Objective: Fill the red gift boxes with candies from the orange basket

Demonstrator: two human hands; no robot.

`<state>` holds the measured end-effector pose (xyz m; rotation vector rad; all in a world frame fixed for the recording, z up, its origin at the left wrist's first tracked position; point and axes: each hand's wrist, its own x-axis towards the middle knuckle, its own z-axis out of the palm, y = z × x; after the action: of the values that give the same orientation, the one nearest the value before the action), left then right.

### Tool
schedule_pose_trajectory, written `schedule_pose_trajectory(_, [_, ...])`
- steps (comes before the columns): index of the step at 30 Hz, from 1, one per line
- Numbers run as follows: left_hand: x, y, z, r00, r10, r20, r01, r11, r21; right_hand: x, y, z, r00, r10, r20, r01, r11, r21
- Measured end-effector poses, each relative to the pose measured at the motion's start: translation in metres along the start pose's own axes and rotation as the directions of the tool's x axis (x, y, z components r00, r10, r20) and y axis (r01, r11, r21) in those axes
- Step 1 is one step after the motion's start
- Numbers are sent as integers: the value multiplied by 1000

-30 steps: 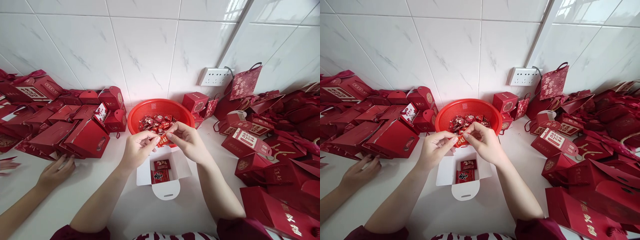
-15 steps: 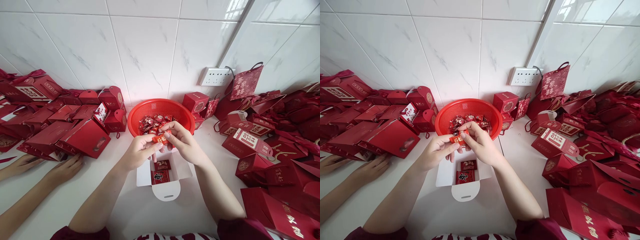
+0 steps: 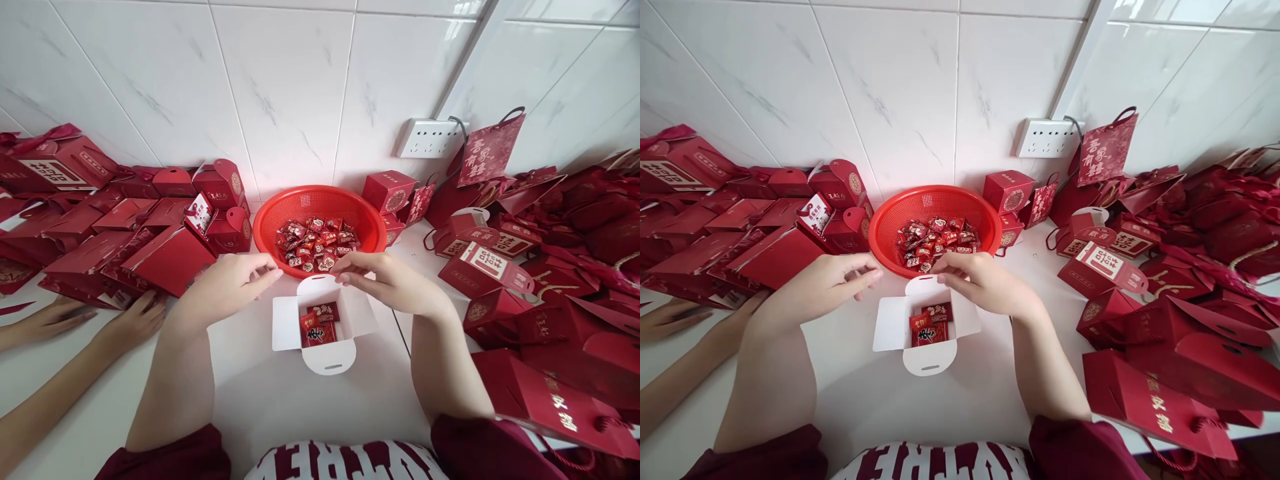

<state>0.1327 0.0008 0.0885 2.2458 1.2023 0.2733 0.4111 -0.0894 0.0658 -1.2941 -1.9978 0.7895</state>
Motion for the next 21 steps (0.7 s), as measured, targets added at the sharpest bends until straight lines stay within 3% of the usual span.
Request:
schedule_pose_trajectory(3, [4, -9, 3, 980, -85, 182, 60, 988, 141, -16, 5, -1, 994, 81, -73, -84, 996, -39])
schedule_pose_trajectory(5, [10, -13, 10, 963, -129, 238, 92, 982, 162, -27, 14, 2, 975, 182, -125, -193, 978, -78])
schedule_pose_trajectory(9, [18, -12, 19, 925, -123, 360, 107, 992, 64, -46, 35, 14, 875, 415, -249, -466, 861, -205])
schedule_pose_trajectory(11, [15, -7, 20, 910, -81, 407, 94, 995, -13, -54, 43, 20, 841, 472, -264, -523, 835, -171])
schedule_pose_trajectory(13, [8, 0, 19, 925, -55, 377, 82, 995, -55, -61, 47, 28, 842, 460, -280, -489, 872, -36])
schedule_pose_trajectory(17, [-5, 19, 21, 968, -36, 250, 49, 998, -45, -72, 46, 45, 892, 281, -353, -227, 956, 187])
schedule_pose_trajectory(21, [-12, 34, 31, 960, 5, 279, -11, 1000, 21, -73, 45, 62, 963, 54, -263, 6, 975, 224])
